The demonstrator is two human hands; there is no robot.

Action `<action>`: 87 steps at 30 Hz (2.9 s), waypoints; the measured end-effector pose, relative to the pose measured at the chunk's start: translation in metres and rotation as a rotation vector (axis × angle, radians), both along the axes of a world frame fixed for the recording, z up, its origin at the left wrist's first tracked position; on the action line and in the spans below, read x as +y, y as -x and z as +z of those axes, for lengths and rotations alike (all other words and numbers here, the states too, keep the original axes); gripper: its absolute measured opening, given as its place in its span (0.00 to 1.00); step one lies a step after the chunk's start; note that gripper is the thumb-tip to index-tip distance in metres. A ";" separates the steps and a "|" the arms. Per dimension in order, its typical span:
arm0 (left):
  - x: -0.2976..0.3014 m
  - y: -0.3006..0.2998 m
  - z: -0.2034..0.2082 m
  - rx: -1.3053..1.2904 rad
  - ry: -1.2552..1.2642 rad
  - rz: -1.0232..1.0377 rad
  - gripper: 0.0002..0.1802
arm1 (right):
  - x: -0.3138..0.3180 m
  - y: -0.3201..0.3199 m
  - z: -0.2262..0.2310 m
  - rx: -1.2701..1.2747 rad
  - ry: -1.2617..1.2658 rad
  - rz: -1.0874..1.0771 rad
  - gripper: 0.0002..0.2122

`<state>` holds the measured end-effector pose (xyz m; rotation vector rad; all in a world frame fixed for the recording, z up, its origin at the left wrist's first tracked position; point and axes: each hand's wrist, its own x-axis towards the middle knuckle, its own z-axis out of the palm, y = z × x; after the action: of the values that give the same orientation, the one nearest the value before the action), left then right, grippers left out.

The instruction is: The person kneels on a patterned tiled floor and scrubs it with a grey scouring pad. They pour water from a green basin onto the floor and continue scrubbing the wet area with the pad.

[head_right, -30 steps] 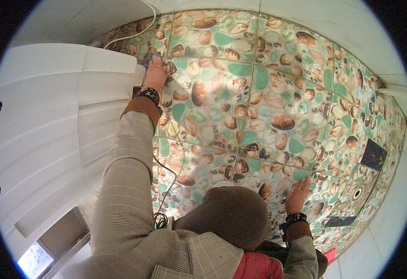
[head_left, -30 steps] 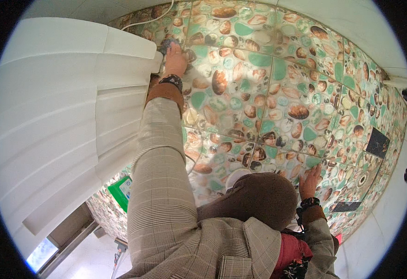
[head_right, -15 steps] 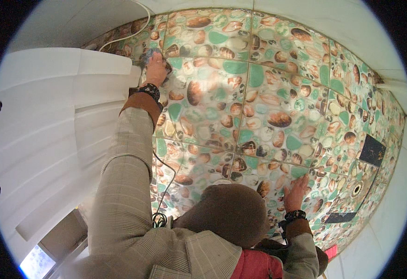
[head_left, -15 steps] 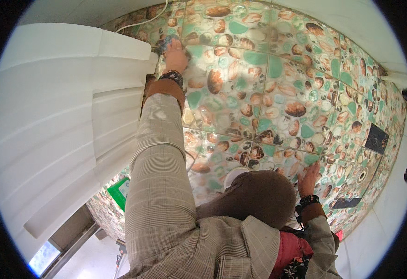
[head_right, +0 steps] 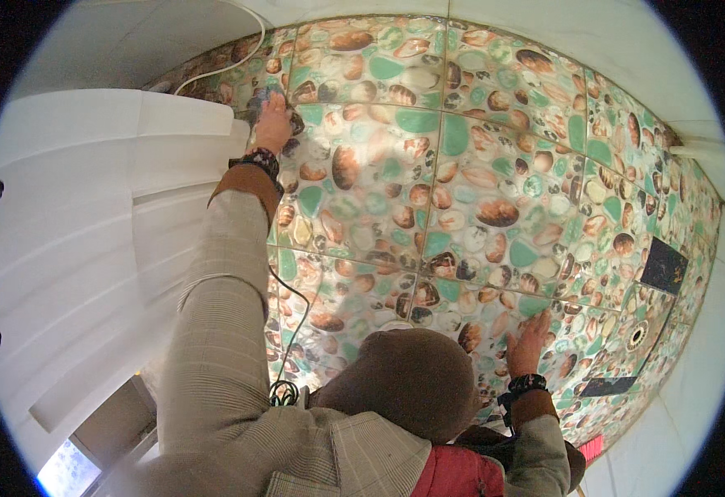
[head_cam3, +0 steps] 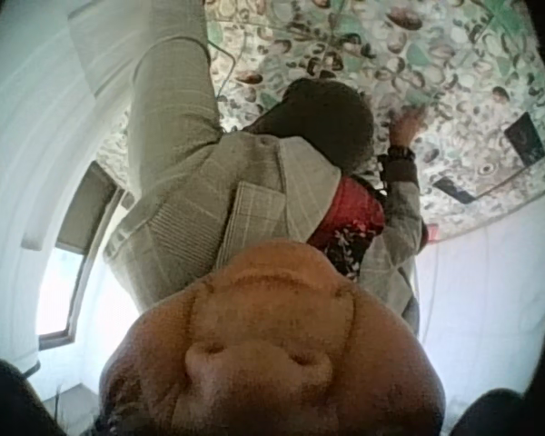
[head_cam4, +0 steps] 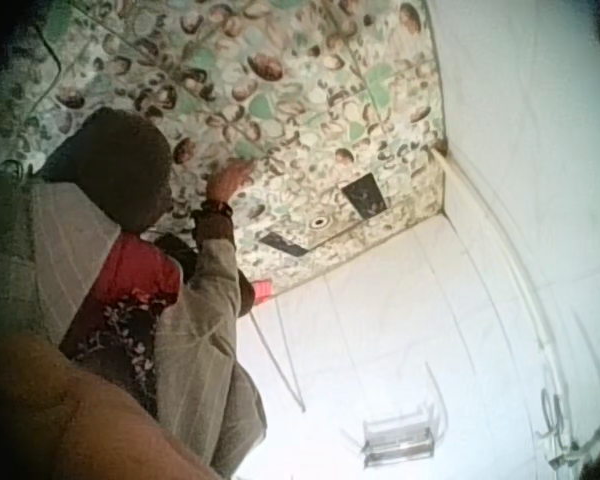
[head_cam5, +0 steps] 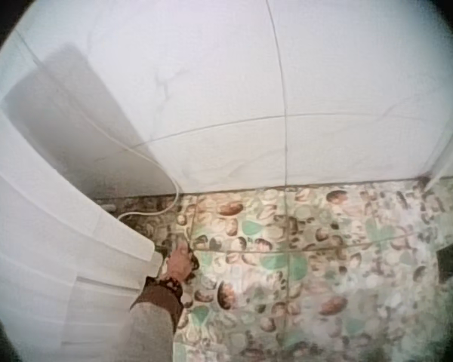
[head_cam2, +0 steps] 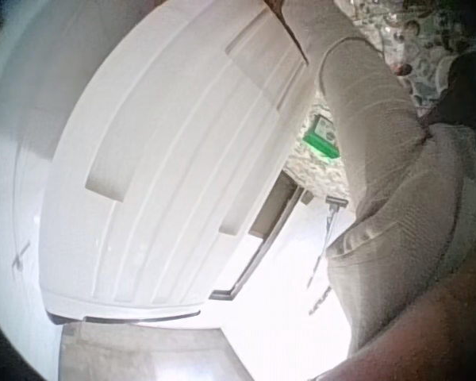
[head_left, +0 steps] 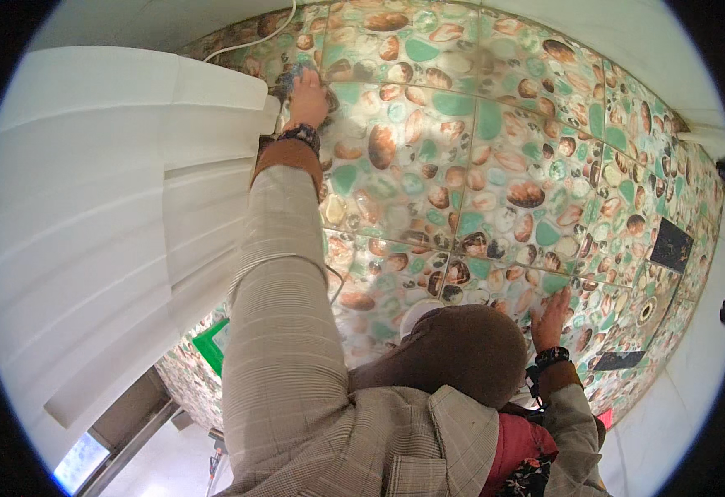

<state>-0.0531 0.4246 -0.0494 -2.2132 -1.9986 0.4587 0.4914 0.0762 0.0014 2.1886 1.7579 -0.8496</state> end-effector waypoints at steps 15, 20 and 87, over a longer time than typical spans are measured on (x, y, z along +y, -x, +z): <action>-0.028 -0.003 0.004 -0.193 0.027 0.035 0.28 | 0.003 0.003 0.006 0.020 0.008 -0.027 0.36; -0.033 -0.012 -0.004 -0.480 -0.031 0.141 0.30 | 0.003 0.002 0.000 -0.017 0.017 -0.009 0.37; -0.208 -0.017 0.009 -0.387 -0.246 0.018 0.29 | -0.007 -0.012 -0.013 -0.023 -0.049 0.104 0.35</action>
<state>-0.0357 0.2165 -0.0403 -2.2584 -2.1096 -0.2256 0.5030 0.0692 -0.0112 2.1069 1.8819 -0.7631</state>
